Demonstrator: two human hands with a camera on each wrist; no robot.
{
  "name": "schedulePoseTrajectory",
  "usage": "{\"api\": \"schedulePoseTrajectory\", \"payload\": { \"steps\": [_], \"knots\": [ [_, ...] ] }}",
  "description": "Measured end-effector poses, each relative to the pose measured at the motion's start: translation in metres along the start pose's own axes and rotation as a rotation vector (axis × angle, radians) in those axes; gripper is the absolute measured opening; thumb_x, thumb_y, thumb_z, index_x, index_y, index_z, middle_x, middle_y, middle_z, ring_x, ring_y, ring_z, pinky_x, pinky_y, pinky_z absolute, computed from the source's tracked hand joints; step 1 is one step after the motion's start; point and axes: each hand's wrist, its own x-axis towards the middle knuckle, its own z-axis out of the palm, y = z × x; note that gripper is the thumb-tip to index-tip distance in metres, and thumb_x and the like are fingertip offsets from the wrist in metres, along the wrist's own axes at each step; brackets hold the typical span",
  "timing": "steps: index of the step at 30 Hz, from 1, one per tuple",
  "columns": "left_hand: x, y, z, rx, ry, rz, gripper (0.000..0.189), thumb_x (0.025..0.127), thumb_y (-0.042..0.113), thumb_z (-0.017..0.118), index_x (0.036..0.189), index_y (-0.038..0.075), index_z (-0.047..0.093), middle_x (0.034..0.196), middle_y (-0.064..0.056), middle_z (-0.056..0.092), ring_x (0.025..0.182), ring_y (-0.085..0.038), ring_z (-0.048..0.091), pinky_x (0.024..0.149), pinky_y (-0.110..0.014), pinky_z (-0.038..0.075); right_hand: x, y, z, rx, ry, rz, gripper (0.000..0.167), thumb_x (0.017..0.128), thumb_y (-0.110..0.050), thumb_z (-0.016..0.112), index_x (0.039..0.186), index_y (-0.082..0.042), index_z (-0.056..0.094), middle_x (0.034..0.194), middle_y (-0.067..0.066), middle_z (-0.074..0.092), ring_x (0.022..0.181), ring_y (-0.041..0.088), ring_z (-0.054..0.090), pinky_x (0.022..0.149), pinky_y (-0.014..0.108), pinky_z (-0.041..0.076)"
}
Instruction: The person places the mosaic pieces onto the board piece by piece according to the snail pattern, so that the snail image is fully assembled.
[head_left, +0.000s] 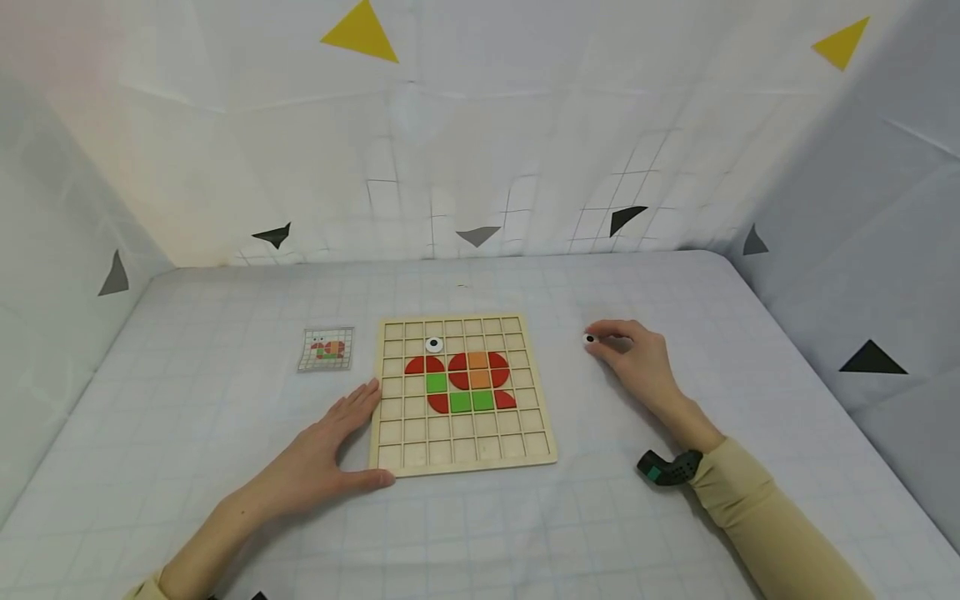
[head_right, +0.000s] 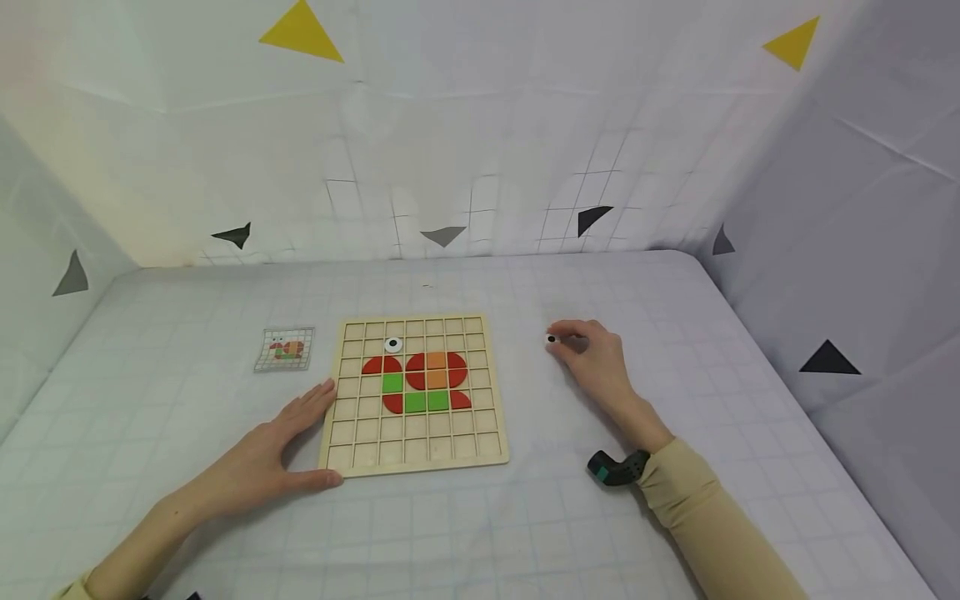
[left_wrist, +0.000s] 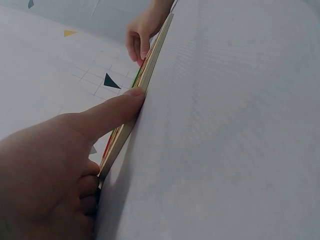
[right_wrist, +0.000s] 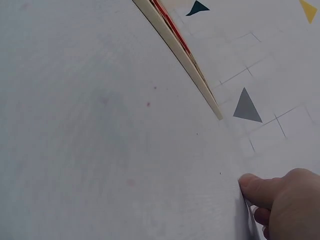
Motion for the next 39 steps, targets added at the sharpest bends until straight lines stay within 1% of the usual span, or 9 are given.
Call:
{"api": "schedulePoseTrajectory", "payload": {
  "steps": [5,9,13,18,25,32,39],
  "knots": [
    [0.0003,0.0005,0.0,0.003,-0.002,-0.006,0.113,0.073,0.072,0.073,0.161,0.024,0.021,0.167,0.01,0.015,0.155,-0.029,0.015,0.121,-0.057,0.022,-0.0004,-0.0002,0.0001,-0.006,0.008,-0.003,0.027,0.083,-0.01,0.082,0.109,-0.012,0.075,0.104,0.005,0.074,0.101,0.023,0.065,0.087,0.039,0.049],
    [0.0008,0.0004,0.0003,0.005,-0.004,-0.008,0.113,0.073,0.072,0.073,0.161,0.024,0.021,0.167,0.01,0.015,0.155,-0.029,0.015,0.121,-0.057,0.022,-0.0009,-0.0005,0.0,-0.005,0.014,-0.022,0.028,0.082,-0.007,0.082,0.109,-0.01,0.074,0.104,0.006,0.074,0.101,0.024,0.065,0.087,0.039,0.048],
    [0.0006,0.0005,0.0003,0.003,-0.002,-0.006,0.113,0.073,0.072,0.073,0.161,0.024,0.022,0.167,0.01,0.015,0.155,-0.029,0.015,0.121,-0.058,0.022,-0.001,0.0,0.0002,-0.001,0.016,-0.034,0.028,0.082,-0.005,0.081,0.109,-0.01,0.075,0.104,0.006,0.074,0.1,0.023,0.065,0.086,0.036,0.048],
    [0.0002,0.0012,-0.0001,0.004,-0.001,-0.007,0.112,0.073,0.071,0.073,0.161,0.024,0.021,0.167,0.009,0.016,0.154,-0.029,0.015,0.12,-0.059,0.023,-0.001,-0.0006,0.0001,-0.003,0.021,-0.039,0.028,0.082,-0.007,0.082,0.109,-0.011,0.075,0.102,0.004,0.074,0.098,0.022,0.065,0.085,0.032,0.048],
    [0.0003,0.0013,-0.0003,0.003,-0.005,-0.012,0.112,0.073,0.072,0.073,0.161,0.025,0.02,0.167,0.01,0.015,0.154,-0.03,0.015,0.12,-0.06,0.022,-0.0013,0.0007,0.0005,0.0,0.014,-0.035,0.029,0.082,-0.007,0.082,0.11,-0.011,0.074,0.104,0.005,0.074,0.1,0.022,0.065,0.086,0.034,0.048],
    [0.0001,0.0018,-0.0005,0.008,-0.006,-0.014,0.113,0.073,0.072,0.073,0.161,0.025,0.02,0.168,0.01,0.015,0.154,-0.03,0.015,0.121,-0.058,0.022,-0.0007,0.0016,0.0009,0.002,0.017,-0.048,0.029,0.082,-0.005,0.082,0.11,-0.01,0.074,0.103,0.005,0.075,0.099,0.022,0.065,0.085,0.032,0.048],
    [0.0,0.002,-0.0007,0.003,-0.005,-0.015,0.112,0.073,0.071,0.073,0.161,0.026,0.02,0.167,0.01,0.015,0.154,-0.03,0.015,0.12,-0.059,0.022,-0.0004,0.0007,0.0008,-0.008,0.022,-0.056,0.029,0.082,-0.006,0.082,0.109,-0.01,0.075,0.102,0.005,0.075,0.098,0.022,0.065,0.084,0.031,0.049]
  ]
}}
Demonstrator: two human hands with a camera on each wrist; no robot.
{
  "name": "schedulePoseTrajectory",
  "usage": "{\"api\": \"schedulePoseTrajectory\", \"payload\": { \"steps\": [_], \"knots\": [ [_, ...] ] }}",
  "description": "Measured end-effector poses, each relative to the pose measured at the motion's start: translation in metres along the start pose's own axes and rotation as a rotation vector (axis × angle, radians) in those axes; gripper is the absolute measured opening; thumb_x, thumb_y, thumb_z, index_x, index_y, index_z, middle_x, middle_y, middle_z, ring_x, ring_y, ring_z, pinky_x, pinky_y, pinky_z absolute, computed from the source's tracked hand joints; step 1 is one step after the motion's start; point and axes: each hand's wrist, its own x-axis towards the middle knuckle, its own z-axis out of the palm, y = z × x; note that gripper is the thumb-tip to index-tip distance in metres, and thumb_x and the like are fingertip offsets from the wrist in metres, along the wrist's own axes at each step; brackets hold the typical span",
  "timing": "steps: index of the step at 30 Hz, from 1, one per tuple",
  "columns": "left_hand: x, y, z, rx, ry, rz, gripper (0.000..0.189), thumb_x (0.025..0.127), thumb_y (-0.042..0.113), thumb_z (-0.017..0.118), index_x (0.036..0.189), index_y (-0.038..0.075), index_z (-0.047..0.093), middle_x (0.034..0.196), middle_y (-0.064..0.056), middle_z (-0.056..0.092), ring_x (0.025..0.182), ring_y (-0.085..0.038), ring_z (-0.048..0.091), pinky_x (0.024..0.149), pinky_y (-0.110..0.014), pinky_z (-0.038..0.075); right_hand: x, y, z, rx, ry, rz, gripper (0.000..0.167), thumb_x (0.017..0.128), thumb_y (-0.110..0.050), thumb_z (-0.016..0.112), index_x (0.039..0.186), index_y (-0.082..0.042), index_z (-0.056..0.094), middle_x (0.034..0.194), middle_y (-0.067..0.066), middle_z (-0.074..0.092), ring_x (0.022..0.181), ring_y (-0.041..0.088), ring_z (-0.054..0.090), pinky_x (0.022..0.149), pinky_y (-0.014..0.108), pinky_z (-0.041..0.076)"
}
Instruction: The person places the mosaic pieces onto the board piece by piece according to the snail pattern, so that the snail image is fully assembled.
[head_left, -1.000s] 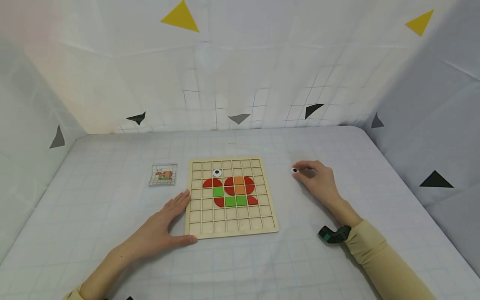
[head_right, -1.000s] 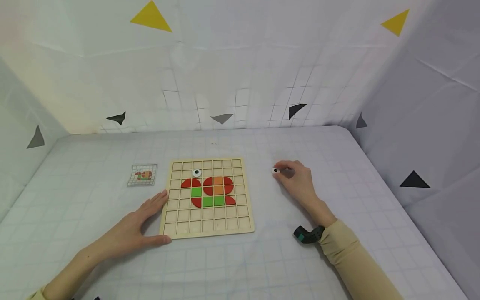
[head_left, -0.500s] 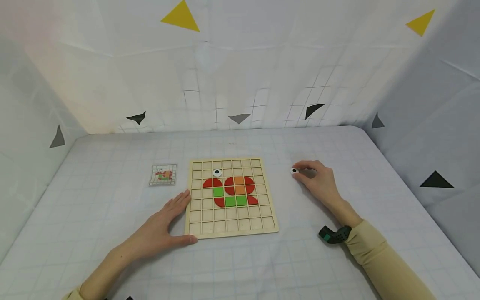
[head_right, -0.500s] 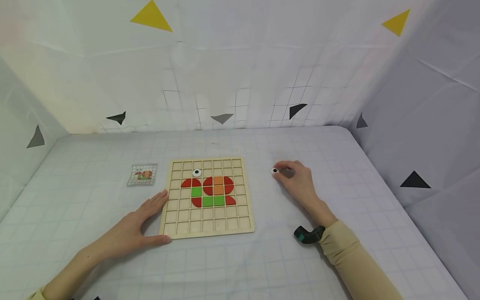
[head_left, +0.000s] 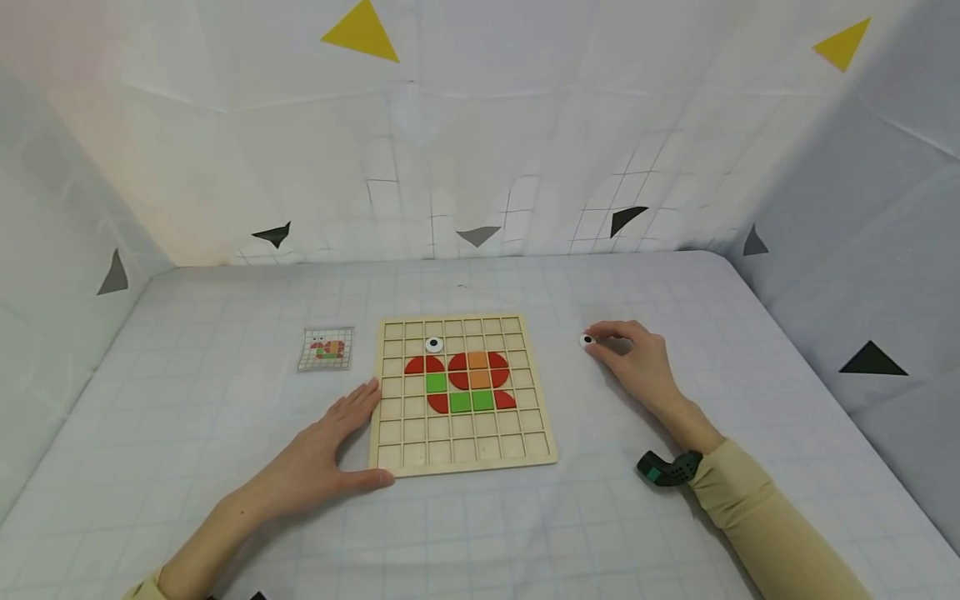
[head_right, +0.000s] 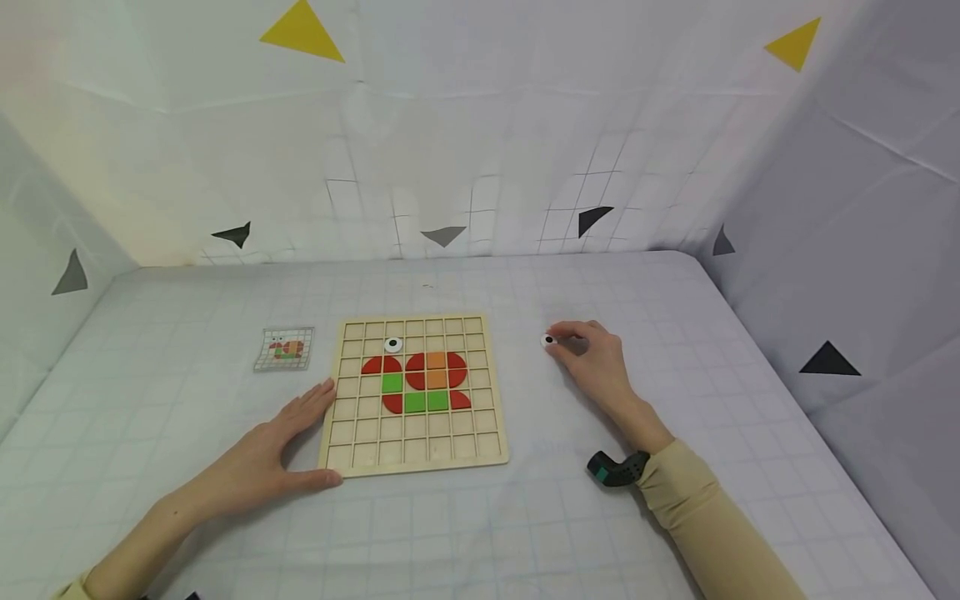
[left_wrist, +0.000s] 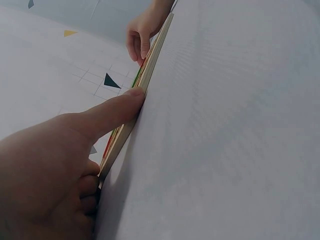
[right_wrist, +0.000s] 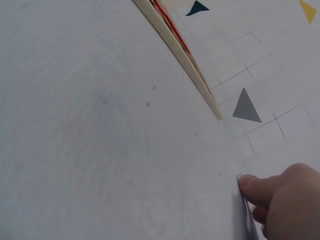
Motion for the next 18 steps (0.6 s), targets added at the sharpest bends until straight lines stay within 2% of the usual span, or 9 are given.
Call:
{"api": "schedulePoseTrajectory", "payload": {
  "steps": [5,9,14,18],
  "knots": [
    [0.0,0.0,0.0,-0.005,0.0,0.0,0.112,0.074,0.071,0.074,0.161,0.025,0.021,0.167,0.01,0.015,0.154,-0.03,0.015,0.121,-0.059,0.022,0.001,0.0,-0.002,-0.002,-0.01,0.021,0.028,0.083,-0.009,0.082,0.11,-0.011,0.075,0.102,0.004,0.075,0.099,0.022,0.065,0.085,0.03,0.049],
    [0.001,0.001,0.001,-0.01,-0.005,0.004,0.112,0.074,0.071,0.073,0.161,0.025,0.021,0.167,0.01,0.015,0.154,-0.03,0.014,0.12,-0.059,0.022,0.002,-0.009,-0.006,0.004,-0.014,0.056,0.025,0.085,-0.012,0.08,0.109,-0.013,0.075,0.103,0.004,0.074,0.098,0.021,0.065,0.085,0.031,0.048],
    [0.001,0.002,0.0,-0.004,-0.002,0.003,0.112,0.074,0.07,0.074,0.161,0.025,0.021,0.167,0.01,0.015,0.154,-0.031,0.014,0.12,-0.06,0.022,0.012,-0.042,-0.005,0.07,-0.046,0.103,0.024,0.085,-0.016,0.08,0.109,-0.014,0.076,0.106,0.004,0.074,0.1,0.022,0.062,0.089,0.043,0.048],
    [0.0,0.002,0.0,-0.01,-0.005,-0.005,0.112,0.073,0.069,0.075,0.161,0.024,0.022,0.167,0.009,0.016,0.154,-0.031,0.014,0.12,-0.06,0.022,0.022,-0.073,0.009,0.098,-0.089,0.096,0.023,0.085,-0.017,0.081,0.107,-0.013,0.076,0.104,0.007,0.074,0.099,0.025,0.062,0.089,0.051,0.049]
  ]
}}
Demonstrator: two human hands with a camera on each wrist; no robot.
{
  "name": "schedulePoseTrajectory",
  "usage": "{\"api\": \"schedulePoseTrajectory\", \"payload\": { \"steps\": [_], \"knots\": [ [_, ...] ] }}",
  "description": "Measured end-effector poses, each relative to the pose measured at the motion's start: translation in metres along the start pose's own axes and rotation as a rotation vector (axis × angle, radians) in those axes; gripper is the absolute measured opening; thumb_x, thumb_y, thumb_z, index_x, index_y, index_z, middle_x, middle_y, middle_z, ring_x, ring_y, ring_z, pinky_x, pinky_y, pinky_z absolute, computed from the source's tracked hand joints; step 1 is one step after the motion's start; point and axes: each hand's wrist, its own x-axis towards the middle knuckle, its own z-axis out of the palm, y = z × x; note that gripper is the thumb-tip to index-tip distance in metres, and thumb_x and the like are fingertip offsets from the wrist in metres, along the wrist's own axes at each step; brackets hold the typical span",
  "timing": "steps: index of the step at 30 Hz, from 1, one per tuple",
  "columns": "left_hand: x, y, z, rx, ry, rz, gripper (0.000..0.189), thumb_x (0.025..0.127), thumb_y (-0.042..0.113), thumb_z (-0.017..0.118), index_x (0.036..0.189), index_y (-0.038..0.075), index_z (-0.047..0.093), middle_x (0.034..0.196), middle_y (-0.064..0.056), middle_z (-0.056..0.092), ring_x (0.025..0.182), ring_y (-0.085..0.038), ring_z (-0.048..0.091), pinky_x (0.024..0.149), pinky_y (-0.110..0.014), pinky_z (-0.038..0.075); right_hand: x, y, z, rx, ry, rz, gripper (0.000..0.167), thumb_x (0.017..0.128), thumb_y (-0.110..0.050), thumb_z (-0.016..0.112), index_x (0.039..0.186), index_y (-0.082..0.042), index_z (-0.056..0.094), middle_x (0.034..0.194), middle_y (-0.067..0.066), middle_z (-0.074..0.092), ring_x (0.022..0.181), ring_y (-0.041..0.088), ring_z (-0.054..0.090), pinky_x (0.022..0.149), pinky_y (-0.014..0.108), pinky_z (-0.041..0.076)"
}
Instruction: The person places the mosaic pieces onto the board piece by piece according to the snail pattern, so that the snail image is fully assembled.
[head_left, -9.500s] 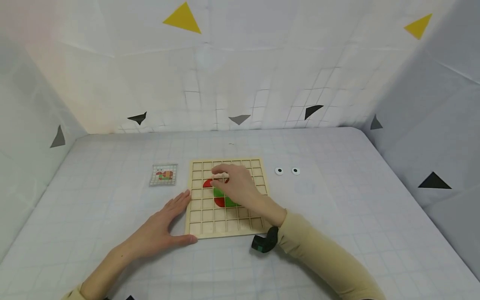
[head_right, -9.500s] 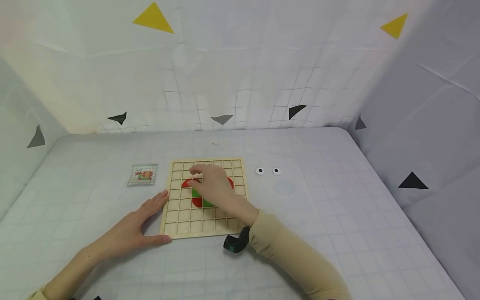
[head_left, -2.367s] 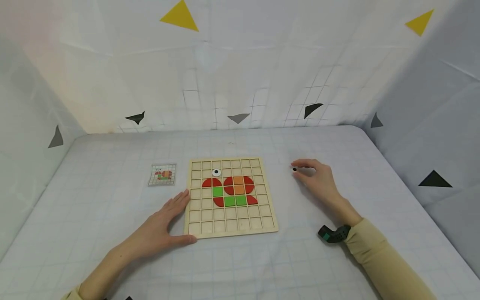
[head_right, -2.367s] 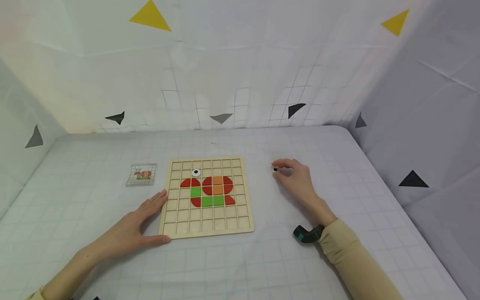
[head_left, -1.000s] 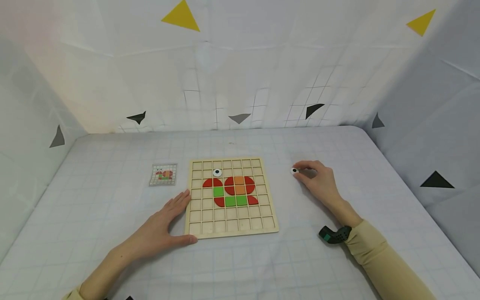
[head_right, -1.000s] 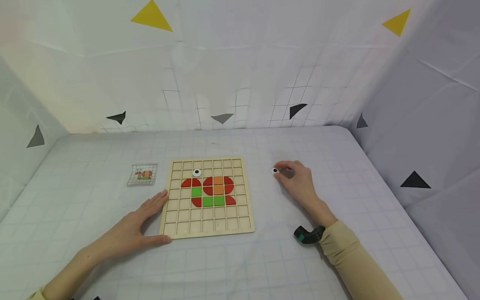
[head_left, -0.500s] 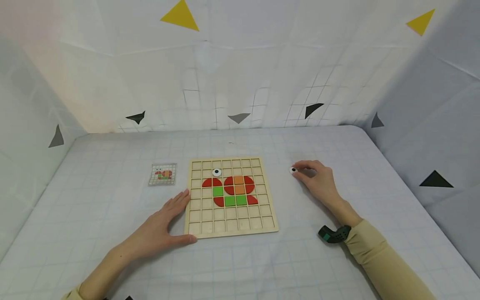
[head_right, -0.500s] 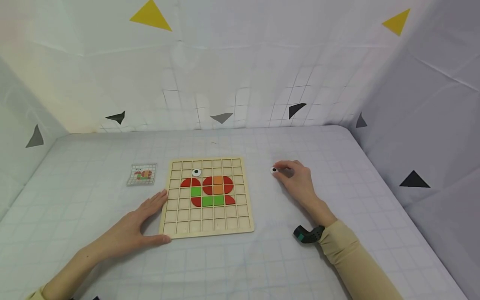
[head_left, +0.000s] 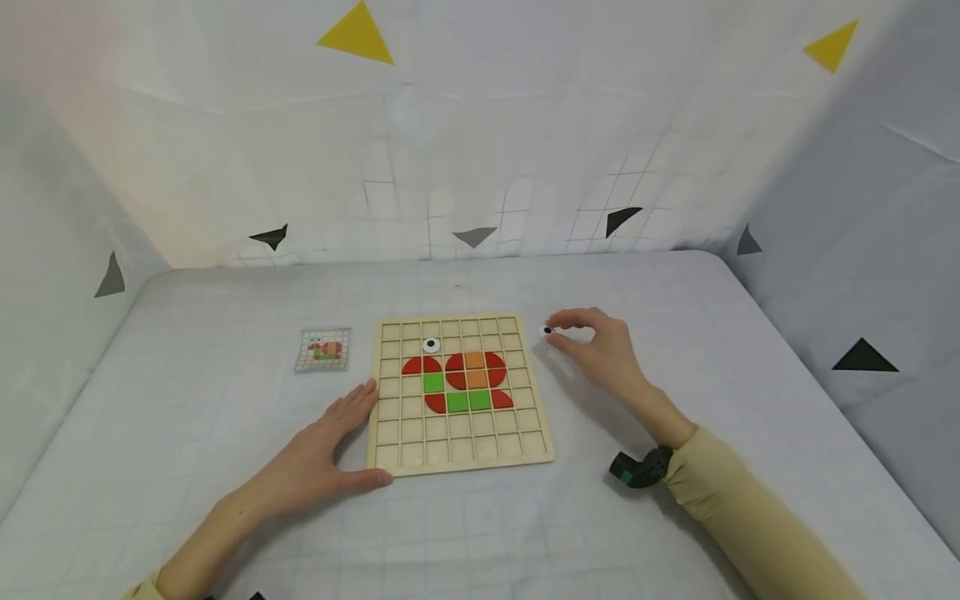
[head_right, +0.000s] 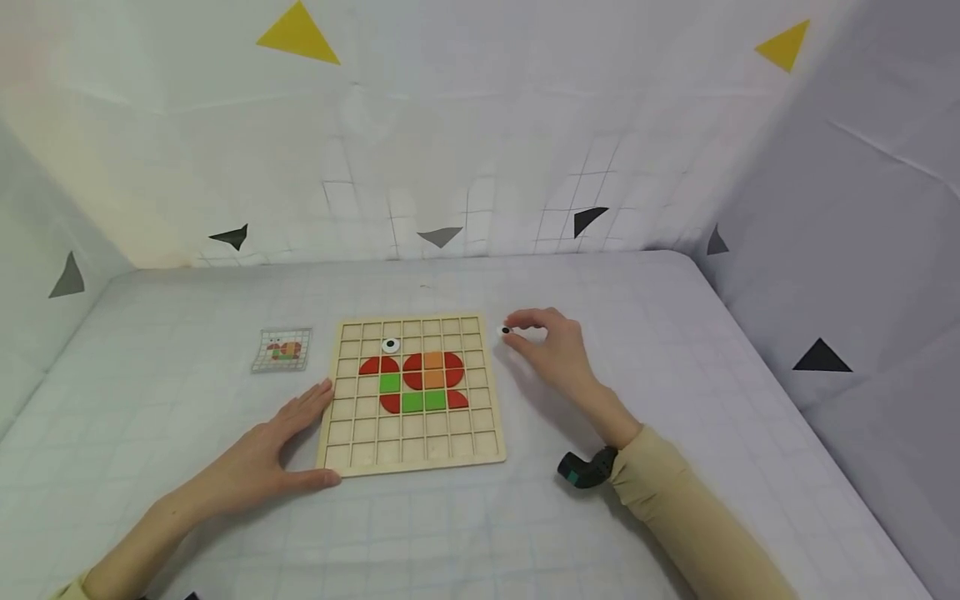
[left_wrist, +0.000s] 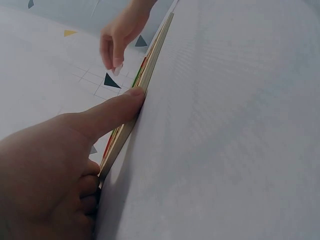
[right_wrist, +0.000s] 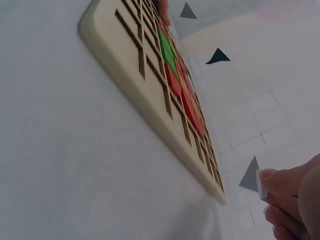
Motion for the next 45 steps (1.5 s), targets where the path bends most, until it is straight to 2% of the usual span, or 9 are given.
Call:
{"api": "schedulePoseTrajectory", "payload": {
  "steps": [5,12,16,21,25,29,35,45],
  "knots": [
    [0.0,-0.001,0.001,-0.003,-0.009,-0.009,0.112,0.073,0.071,0.074,0.161,0.025,0.021,0.167,0.01,0.016,0.154,-0.03,0.014,0.12,-0.06,0.022,0.012,-0.031,0.033,0.052,-0.066,-0.052,0.021,0.084,-0.016,0.081,0.104,-0.01,0.076,0.101,0.007,0.075,0.098,0.026,0.065,0.089,0.051,0.051],
    [0.0,-0.002,0.001,-0.007,-0.001,0.006,0.112,0.073,0.07,0.074,0.161,0.024,0.022,0.167,0.01,0.016,0.154,-0.031,0.014,0.12,-0.06,0.022,0.026,-0.063,0.082,0.105,-0.181,-0.063,0.02,0.087,-0.02,0.079,0.105,-0.012,0.076,0.103,0.001,0.074,0.1,0.019,0.064,0.089,0.04,0.054],
    [0.0,-0.003,0.0,-0.006,0.0,0.011,0.111,0.074,0.07,0.074,0.161,0.025,0.022,0.167,0.009,0.016,0.154,-0.031,0.015,0.12,-0.06,0.022,0.03,-0.079,0.104,0.125,-0.206,-0.084,0.02,0.088,-0.02,0.078,0.106,-0.012,0.076,0.104,0.0,0.074,0.099,0.019,0.065,0.087,0.037,0.054],
    [0.0,-0.004,0.0,-0.006,0.001,0.018,0.111,0.074,0.07,0.074,0.161,0.025,0.021,0.167,0.009,0.016,0.154,-0.032,0.015,0.12,-0.06,0.022,0.035,-0.095,0.123,0.09,-0.216,-0.112,0.022,0.089,-0.02,0.077,0.108,-0.01,0.076,0.103,0.001,0.075,0.097,0.02,0.065,0.082,0.033,0.055],
    [0.0,-0.005,0.0,-0.023,-0.002,0.021,0.111,0.074,0.07,0.074,0.161,0.026,0.021,0.167,0.01,0.015,0.154,-0.031,0.014,0.12,-0.061,0.023,0.037,-0.101,0.134,0.074,-0.222,-0.122,0.022,0.09,-0.018,0.075,0.11,-0.009,0.075,0.103,0.004,0.075,0.098,0.022,0.065,0.081,0.034,0.056],
    [0.0,-0.005,0.0,-0.027,-0.001,0.027,0.111,0.074,0.069,0.075,0.161,0.025,0.021,0.167,0.01,0.015,0.154,-0.03,0.014,0.12,-0.06,0.023,0.037,-0.104,0.141,0.044,-0.216,-0.145,0.021,0.09,-0.017,0.075,0.11,-0.008,0.075,0.102,0.005,0.076,0.097,0.023,0.065,0.085,0.037,0.053],
    [-0.001,-0.005,0.0,-0.012,0.005,0.028,0.112,0.074,0.07,0.074,0.161,0.024,0.021,0.167,0.009,0.015,0.154,-0.03,0.014,0.12,-0.059,0.022,0.035,-0.101,0.144,0.032,-0.236,-0.135,0.023,0.09,-0.017,0.076,0.11,-0.006,0.075,0.1,0.006,0.075,0.095,0.021,0.063,0.079,0.033,0.053],
    [0.0,-0.006,0.001,0.005,0.006,0.031,0.113,0.073,0.07,0.074,0.161,0.024,0.02,0.168,0.008,0.015,0.154,-0.03,0.014,0.12,-0.059,0.023,0.032,-0.099,0.146,0.008,-0.222,-0.174,0.021,0.089,-0.014,0.076,0.109,-0.007,0.075,0.101,0.005,0.076,0.094,0.022,0.063,0.083,0.036,0.054]
  ]
}}
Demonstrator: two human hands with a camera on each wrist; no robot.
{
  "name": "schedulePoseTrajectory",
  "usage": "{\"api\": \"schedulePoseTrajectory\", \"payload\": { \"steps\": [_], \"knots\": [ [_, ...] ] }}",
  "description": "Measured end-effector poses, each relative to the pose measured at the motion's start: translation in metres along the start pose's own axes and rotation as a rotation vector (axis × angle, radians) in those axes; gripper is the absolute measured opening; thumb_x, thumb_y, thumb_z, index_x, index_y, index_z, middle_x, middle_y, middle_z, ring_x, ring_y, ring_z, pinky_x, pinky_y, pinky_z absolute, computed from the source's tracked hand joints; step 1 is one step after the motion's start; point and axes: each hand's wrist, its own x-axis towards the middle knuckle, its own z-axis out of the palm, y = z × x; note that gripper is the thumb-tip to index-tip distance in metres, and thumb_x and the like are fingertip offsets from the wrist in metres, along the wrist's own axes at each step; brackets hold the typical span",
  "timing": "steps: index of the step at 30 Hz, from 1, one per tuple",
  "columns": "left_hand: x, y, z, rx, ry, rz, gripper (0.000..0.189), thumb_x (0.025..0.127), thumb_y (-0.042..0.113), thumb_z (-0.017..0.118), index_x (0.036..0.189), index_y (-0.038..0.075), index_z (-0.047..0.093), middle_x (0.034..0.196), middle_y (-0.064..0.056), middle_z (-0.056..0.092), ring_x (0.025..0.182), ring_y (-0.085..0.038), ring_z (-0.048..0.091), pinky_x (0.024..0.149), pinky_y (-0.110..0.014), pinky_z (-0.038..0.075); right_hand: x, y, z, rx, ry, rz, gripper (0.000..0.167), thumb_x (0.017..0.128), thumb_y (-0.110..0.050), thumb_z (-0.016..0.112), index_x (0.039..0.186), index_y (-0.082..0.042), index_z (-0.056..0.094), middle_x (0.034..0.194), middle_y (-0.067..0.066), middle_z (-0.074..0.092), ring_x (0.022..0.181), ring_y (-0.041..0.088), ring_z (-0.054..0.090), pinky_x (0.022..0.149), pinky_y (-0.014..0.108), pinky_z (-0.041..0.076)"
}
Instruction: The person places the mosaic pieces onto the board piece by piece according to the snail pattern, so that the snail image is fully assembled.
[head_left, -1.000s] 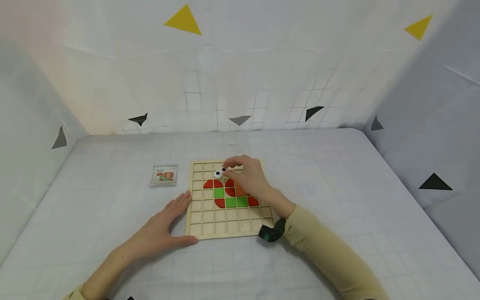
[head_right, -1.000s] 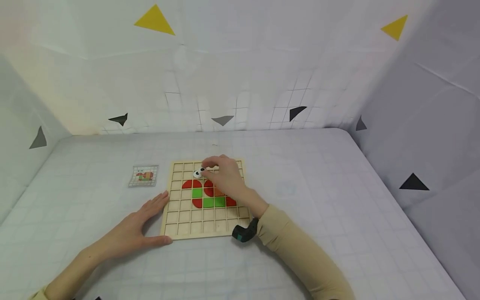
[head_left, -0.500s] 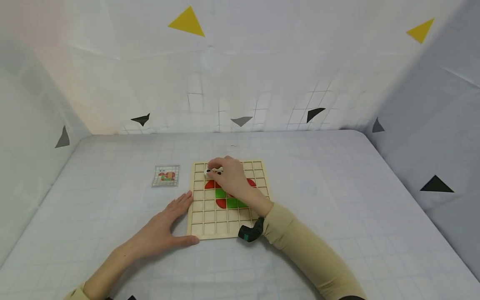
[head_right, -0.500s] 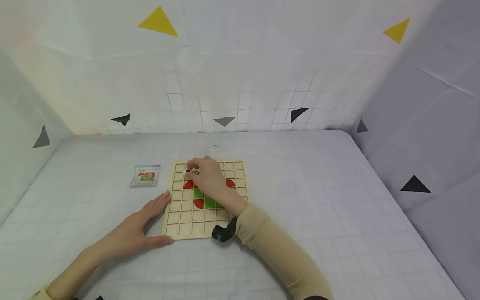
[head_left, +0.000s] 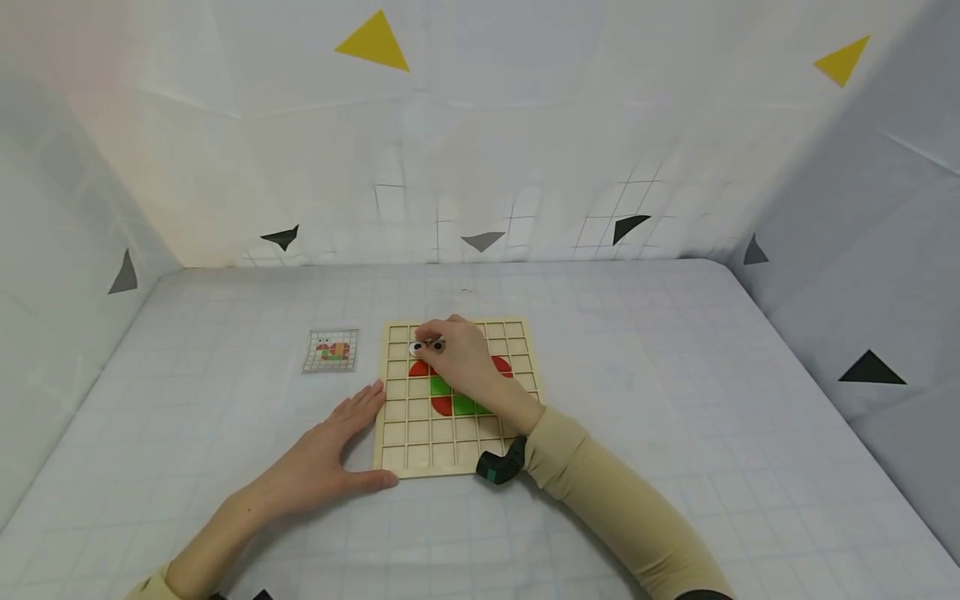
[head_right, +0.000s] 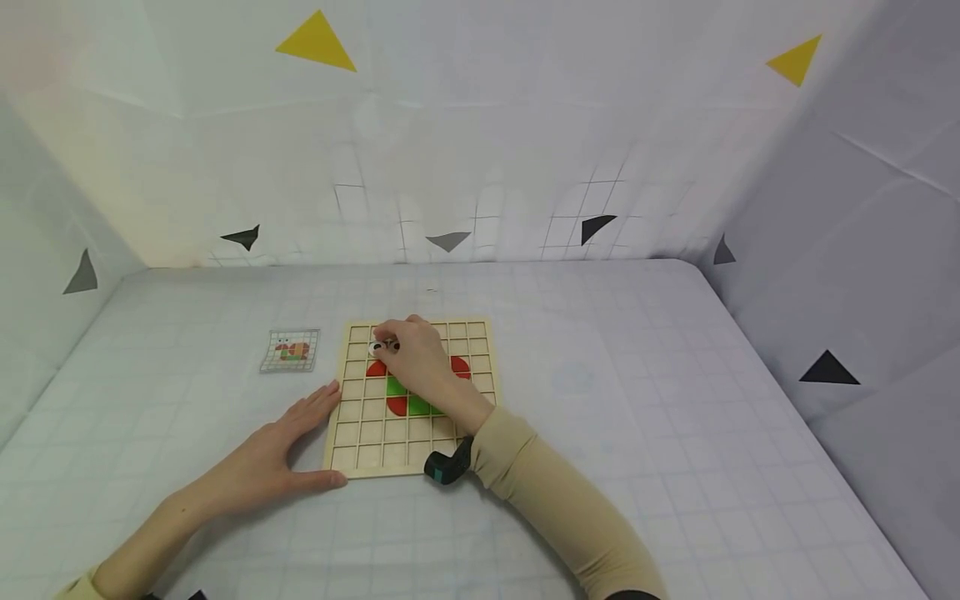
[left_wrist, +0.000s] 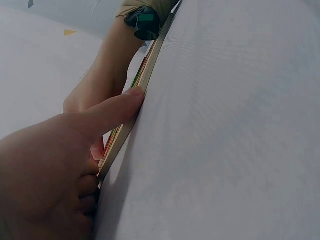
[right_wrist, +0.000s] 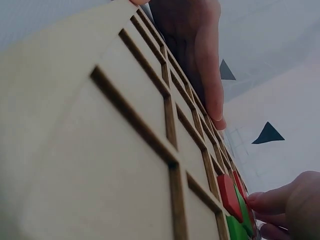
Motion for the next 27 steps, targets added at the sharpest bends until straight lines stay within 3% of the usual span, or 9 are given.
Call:
{"api": "schedulePoseTrajectory", "payload": {
  "steps": [8,14,20,27],
  "knots": [
    [0.0,0.001,-0.001,-0.014,-0.006,0.002,0.112,0.074,0.07,0.074,0.161,0.022,0.021,0.168,0.007,0.015,0.155,-0.029,0.014,0.12,-0.059,0.022,0.0,-0.001,-0.004,-0.002,-0.001,0.014,0.021,0.092,-0.017,0.073,0.11,-0.007,0.075,0.103,0.005,0.075,0.096,0.022,0.063,0.08,0.033,0.055],
    [0.001,0.001,-0.001,0.0,0.0,-0.003,0.112,0.074,0.069,0.074,0.161,0.023,0.022,0.167,0.008,0.016,0.154,-0.03,0.015,0.121,-0.058,0.023,-0.008,0.0,-0.029,0.069,0.019,0.094,0.022,0.093,-0.022,0.072,0.111,-0.009,0.075,0.105,0.003,0.075,0.1,0.021,0.063,0.086,0.037,0.053],
    [0.0,0.002,-0.001,0.011,0.006,-0.015,0.113,0.073,0.07,0.075,0.161,0.022,0.022,0.167,0.008,0.016,0.154,-0.03,0.016,0.121,-0.057,0.022,-0.04,0.021,-0.065,0.124,0.072,0.137,0.023,0.094,-0.023,0.069,0.114,-0.01,0.073,0.108,0.002,0.072,0.104,0.022,0.063,0.091,0.045,0.052],
    [0.001,0.002,0.0,0.013,-0.003,-0.022,0.112,0.073,0.072,0.073,0.161,0.024,0.023,0.167,0.009,0.016,0.154,-0.029,0.016,0.121,-0.058,0.023,-0.098,0.062,-0.106,0.109,0.163,0.247,0.023,0.096,-0.03,0.069,0.116,-0.02,0.073,0.114,-0.003,0.071,0.106,0.017,0.06,0.095,0.043,0.046]
  ]
}}
